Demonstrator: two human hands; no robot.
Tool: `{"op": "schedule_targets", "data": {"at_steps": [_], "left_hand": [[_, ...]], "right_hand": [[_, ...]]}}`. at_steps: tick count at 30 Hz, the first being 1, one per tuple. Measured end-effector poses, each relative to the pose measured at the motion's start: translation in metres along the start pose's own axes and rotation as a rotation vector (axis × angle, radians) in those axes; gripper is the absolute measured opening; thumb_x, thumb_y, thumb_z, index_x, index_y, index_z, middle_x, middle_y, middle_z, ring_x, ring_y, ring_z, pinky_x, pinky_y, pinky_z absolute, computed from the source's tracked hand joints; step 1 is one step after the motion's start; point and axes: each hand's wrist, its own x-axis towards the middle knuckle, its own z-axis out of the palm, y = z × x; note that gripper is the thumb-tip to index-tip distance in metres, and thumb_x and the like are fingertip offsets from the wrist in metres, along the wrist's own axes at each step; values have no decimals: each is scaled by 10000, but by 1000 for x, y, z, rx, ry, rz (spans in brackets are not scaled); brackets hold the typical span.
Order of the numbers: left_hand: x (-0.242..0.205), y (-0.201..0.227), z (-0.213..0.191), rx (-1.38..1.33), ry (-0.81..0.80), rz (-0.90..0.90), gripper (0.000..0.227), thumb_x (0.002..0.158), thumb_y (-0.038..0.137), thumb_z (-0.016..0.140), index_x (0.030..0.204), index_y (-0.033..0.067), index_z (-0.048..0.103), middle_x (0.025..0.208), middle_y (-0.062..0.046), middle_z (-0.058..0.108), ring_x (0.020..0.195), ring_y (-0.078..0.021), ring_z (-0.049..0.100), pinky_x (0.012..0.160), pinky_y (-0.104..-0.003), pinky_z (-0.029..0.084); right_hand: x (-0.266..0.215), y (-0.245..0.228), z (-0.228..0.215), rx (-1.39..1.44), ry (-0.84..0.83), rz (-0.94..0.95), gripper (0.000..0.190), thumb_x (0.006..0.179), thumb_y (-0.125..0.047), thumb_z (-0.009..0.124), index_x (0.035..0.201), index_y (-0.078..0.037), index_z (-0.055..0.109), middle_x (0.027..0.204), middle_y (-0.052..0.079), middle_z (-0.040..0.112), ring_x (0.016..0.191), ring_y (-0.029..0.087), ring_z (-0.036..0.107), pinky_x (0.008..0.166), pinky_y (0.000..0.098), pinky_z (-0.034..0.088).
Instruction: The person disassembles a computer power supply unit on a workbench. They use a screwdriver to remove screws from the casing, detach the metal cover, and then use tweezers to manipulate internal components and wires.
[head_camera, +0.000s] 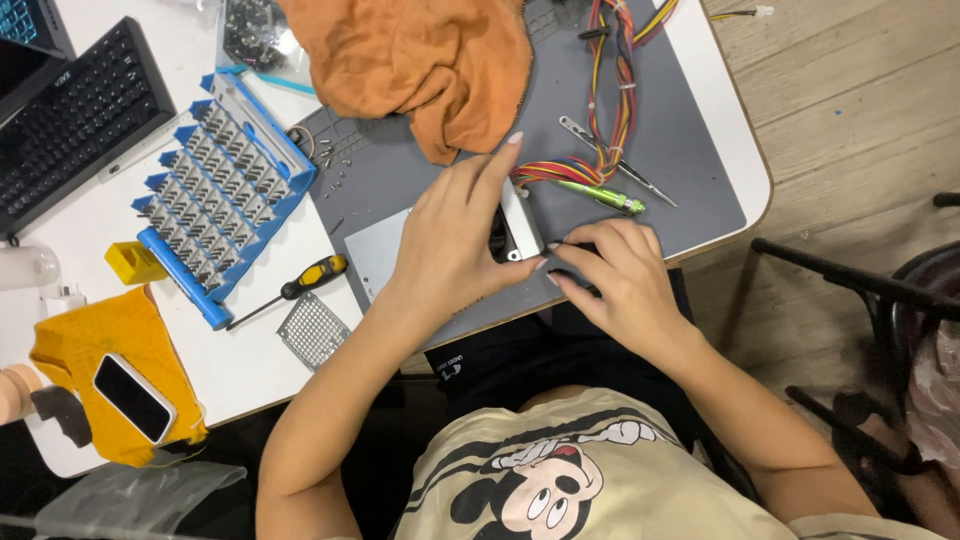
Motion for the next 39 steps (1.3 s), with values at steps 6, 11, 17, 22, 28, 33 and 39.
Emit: {"op": "schedule_targets", "data": {"at_steps": [6,11,17,22,28,33,39], "left_hand": [[1,-1,-13,-70,4,-11,1020,769,518,965,1567,175,430,1383,-94,601,1235,-322,623,948,-452,557],[7,1,-28,-128,66,42,916,837,530,922,1517,108,478,1403,-85,641,1268,-276,635,1045,-425,537],[10,-1,-34,-163,54,25,926,801,496,959,1497,101,493,1440,-75,654,1310,-270,656,1103,-423,527],[14,-2,-35,-181,4,-2,959,781,499,965,1505,105,474,1480,-90,645,1338,-278,655,1131,-426,509],[20,-4,-35,-155,-18,26,945,801,538,938,1506,101,485,1482,-81,645,1330,-293,670,1114,-435,523],[20,-6,-33,-138,-9,25,926,775,547,957,1474,114,532,1453,-50,659,1316,-279,675,1102,-446,525],[21,-4,-35,-156,4,21,900,771,516,960,1444,98,533,1411,-44,669,1274,-266,680,1064,-425,531]], "right_hand": [[-7,4,7,-100,67,-70,232,1041,-277,736,1246,-170,712,1207,27,698,1078,275,628,917,414,431],[-3,2,7,-107,107,-83,238,1043,-267,731,1247,-146,708,1136,39,704,1015,265,642,886,405,413],[-2,4,9,-115,139,-100,234,1039,-247,721,1260,-169,727,1066,21,706,961,251,638,868,408,403],[0,7,8,-76,201,-153,193,1039,-230,722,1218,-171,766,998,25,694,910,260,631,853,405,416],[-1,5,9,-136,162,-140,217,1032,-279,723,1235,-210,759,999,16,672,904,258,611,840,418,406],[2,2,5,-218,112,-136,256,1002,-263,735,1255,-221,752,1003,8,656,907,250,605,817,410,421],[3,4,-1,-165,44,-113,201,1028,-278,688,1192,-174,739,1067,40,659,966,279,609,834,423,422]]}}
